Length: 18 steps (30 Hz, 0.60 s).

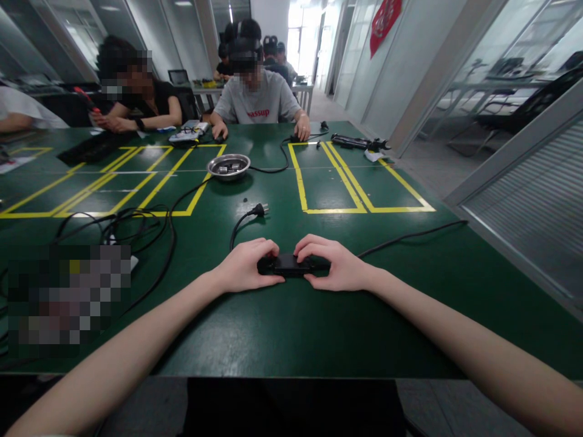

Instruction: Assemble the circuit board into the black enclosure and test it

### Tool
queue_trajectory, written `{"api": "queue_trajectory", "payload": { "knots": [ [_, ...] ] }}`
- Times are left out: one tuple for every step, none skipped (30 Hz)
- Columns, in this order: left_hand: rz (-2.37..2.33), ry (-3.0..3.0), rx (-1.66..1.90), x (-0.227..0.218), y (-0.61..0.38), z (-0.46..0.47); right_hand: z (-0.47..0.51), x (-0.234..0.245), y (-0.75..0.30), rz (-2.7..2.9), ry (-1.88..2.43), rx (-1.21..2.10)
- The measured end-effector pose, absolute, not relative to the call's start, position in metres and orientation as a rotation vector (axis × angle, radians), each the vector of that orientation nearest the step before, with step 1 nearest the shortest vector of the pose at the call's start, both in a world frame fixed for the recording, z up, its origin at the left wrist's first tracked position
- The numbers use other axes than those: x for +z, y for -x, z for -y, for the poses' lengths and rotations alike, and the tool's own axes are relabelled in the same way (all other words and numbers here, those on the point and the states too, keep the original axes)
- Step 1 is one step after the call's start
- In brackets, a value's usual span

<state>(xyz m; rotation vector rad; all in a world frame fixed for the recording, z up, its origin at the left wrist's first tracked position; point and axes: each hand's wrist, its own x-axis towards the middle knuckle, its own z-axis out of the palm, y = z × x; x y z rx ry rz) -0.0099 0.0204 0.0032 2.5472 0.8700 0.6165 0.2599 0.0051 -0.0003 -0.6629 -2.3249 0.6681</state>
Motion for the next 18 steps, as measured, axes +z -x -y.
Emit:
{"api": "queue_trajectory", "payload": {
  "knots": [
    [-0.86, -2.559, 0.61, 0.0034, 0.0099, -0.0205, -0.0051, -0.0011, -0.2599, 2.347, 0.663, 0.648],
    [-0.853, -2.568, 0.607, 0.0037, 0.0099, -0.0205, -0.0052, -0.0019, -0.2598, 2.368, 0.664, 0.628],
    [-0.85, -2.577, 0.605, 0.0041, 0.0097, -0.0205, -0.0053, -0.0026, -0.2595, 2.391, 0.668, 0.607],
    [-0.844, -2.587, 0.608, 0.0045, 0.0095, -0.0205, -0.0054, -0.003, -0.2591, 2.414, 0.679, 0.58],
    [-0.839, -2.598, 0.62, 0.005, 0.0092, -0.0204, -0.0053, -0.0031, -0.2585, 2.436, 0.7, 0.544],
    [-0.837, -2.61, 0.634, 0.0054, 0.0088, -0.0202, -0.0052, -0.0027, -0.2578, 2.459, 0.733, 0.5],
    [-0.833, -2.623, 0.651, 0.0056, 0.0083, -0.0198, -0.005, -0.0021, -0.2572, 2.485, 0.776, 0.451],
    [-0.831, -2.631, 0.673, 0.0058, 0.0079, -0.0193, -0.0048, -0.0012, -0.2566, 2.516, 0.823, 0.403],
    [-0.83, -2.631, 0.693, 0.0059, 0.0074, -0.0187, -0.0048, -0.0004, -0.2562, 2.547, 0.865, 0.364],
    [-0.835, -2.623, 0.711, 0.0058, 0.0069, -0.018, -0.0048, 0.0004, -0.256, 2.574, 0.898, 0.338],
    [-0.845, -2.609, 0.718, 0.0057, 0.0064, -0.0173, -0.0051, 0.0008, -0.2561, 2.6, 0.922, 0.325],
    [-0.854, -2.594, 0.717, 0.0056, 0.0058, -0.0166, -0.0055, 0.0008, -0.2564, 2.625, 0.934, 0.316],
    [-0.858, -2.584, 0.705, 0.0053, 0.0052, -0.0161, -0.006, 0.0005, -0.2568, 2.648, 0.942, 0.307],
    [-0.851, -2.586, 0.686, 0.0049, 0.0045, -0.0158, -0.0067, -0.0001, -0.2571, 2.67, 0.946, 0.292],
    [-0.833, -2.6, 0.663, 0.0044, 0.0038, -0.0158, -0.0073, -0.0009, -0.2573, 2.696, 0.947, 0.271],
    [-0.814, -2.623, 0.641, 0.0036, 0.0031, -0.0161, -0.0077, -0.0017, -0.2573, 2.723, 0.949, 0.247],
    [-0.8, -2.651, 0.625, 0.0027, 0.0023, -0.0165, -0.008, -0.0023, -0.2571, 2.748, 0.953, 0.226],
    [-0.797, -2.683, 0.615, 0.0017, 0.0017, -0.0171, -0.0081, -0.0027, -0.2567, 2.767, 0.96, 0.212]
  ]
}}
